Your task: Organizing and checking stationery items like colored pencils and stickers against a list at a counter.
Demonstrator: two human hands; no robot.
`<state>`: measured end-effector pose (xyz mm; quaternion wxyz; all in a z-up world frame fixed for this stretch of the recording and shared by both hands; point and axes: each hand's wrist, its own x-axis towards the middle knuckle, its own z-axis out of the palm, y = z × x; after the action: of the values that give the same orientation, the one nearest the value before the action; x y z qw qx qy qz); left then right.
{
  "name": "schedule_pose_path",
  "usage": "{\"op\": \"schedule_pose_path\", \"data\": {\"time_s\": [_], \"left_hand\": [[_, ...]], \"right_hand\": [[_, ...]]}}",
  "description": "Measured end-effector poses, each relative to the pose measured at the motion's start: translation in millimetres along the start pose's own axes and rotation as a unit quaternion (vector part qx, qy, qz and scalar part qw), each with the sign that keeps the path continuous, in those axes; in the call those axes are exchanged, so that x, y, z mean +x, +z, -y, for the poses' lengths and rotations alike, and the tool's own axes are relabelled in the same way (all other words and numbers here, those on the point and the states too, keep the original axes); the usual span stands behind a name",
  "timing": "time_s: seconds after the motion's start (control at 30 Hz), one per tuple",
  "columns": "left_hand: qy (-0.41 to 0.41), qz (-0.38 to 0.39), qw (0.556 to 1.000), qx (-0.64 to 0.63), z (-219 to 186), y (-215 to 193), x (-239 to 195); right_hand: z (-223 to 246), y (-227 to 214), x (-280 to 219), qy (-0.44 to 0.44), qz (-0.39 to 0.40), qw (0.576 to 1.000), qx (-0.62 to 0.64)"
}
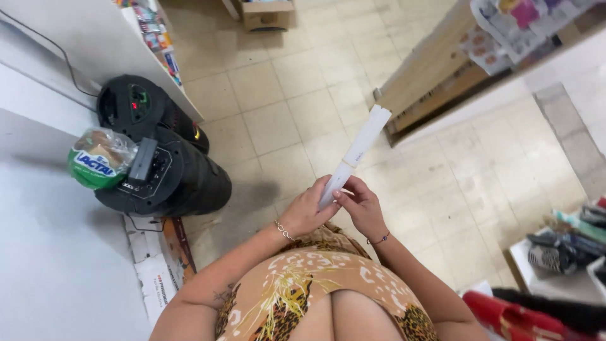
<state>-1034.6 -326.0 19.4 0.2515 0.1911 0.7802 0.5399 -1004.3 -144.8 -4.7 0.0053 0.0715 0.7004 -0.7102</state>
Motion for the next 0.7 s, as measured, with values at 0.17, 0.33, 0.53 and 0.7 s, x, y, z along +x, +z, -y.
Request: {"op": "schedule_pose_path", "data": {"time_s": [0.17, 0.33, 0.53, 0.7], "left_hand": [[0.017, -0.098, 0.995, -0.014, -6, -82, 84], [0.025, -0.18, 0.983, -0.033, -9, -175, 145], [-0.007, -0.246, 0.968, -0.058, 24, -279, 215], [-0.006, -0.281, 0.958, -0.048, 61, -381, 288]], "right_hand": [[30, 10, 152, -0.025, 0.099, 0.994, -0.026], [61, 54, 290, -0.055, 0.207, 0.976, -0.046], [66, 126, 431, -0.039, 0.292, 0.955, -0.038], [79, 191, 555, -0.059, 0.323, 0.944, -0.043]]}}
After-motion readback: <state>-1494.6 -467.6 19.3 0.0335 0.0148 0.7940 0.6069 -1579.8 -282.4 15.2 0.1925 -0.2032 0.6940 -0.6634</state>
